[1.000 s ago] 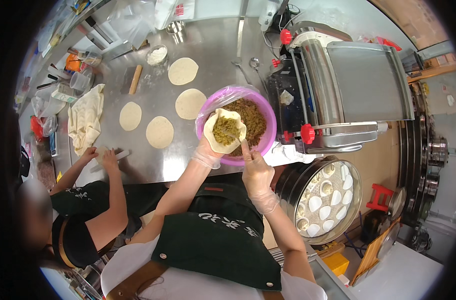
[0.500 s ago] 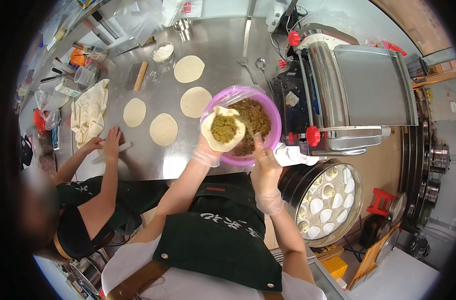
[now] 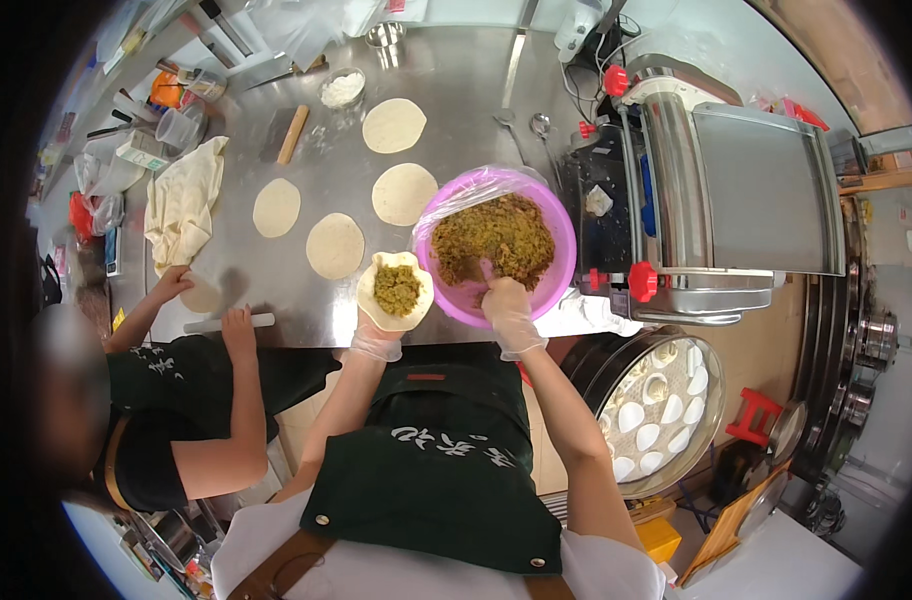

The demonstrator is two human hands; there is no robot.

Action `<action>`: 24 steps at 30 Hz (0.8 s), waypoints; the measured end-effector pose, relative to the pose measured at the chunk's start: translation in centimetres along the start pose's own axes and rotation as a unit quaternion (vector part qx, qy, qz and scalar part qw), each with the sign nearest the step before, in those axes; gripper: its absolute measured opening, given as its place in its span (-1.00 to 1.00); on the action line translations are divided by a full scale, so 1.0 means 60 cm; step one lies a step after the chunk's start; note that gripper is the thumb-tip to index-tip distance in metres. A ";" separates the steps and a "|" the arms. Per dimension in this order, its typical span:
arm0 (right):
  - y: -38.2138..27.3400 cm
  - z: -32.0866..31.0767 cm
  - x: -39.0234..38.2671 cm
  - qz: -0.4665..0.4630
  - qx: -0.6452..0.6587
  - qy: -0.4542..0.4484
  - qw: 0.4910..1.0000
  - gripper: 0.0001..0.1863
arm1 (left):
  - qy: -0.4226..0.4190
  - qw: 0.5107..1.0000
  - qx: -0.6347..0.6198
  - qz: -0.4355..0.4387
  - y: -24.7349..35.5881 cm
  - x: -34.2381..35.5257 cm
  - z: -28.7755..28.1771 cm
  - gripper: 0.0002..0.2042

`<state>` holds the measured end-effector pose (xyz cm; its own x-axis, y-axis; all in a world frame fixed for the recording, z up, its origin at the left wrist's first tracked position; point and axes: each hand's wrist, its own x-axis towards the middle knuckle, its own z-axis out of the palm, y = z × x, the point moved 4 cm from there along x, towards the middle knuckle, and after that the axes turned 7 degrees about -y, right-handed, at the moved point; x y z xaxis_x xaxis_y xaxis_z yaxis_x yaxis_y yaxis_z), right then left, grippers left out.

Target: Making stuffed buns by filling dough with a savory mixture and pleating the top.

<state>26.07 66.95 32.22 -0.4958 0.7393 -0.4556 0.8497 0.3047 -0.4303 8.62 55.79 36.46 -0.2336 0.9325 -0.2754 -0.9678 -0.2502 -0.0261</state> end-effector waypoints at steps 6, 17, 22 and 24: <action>-0.060 0.008 -0.025 0.004 0.037 -0.012 0.999 -0.69 | -0.074 0.995 -0.067 -0.014 -0.021 0.002 -0.025 -0.73; -0.004 -0.005 -0.017 0.125 0.487 -0.195 0.842 -0.66 | -0.037 0.998 0.028 0.050 0.017 0.000 0.003 -0.77; -0.032 -0.072 -0.065 0.107 0.526 -0.106 0.837 -0.57 | -0.017 0.998 0.036 0.041 0.010 0.027 0.028 -0.75; -0.049 -0.096 -0.098 0.079 0.522 -0.063 0.847 -0.56 | -0.066 0.996 0.065 0.021 -0.016 0.050 0.042 -0.74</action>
<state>27.54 65.16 40.66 -0.4622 0.6320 -0.6220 0.3169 -0.5374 -0.7815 8.58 59.46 38.10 -0.2763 0.9501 -0.1451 -0.9588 -0.2622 0.1089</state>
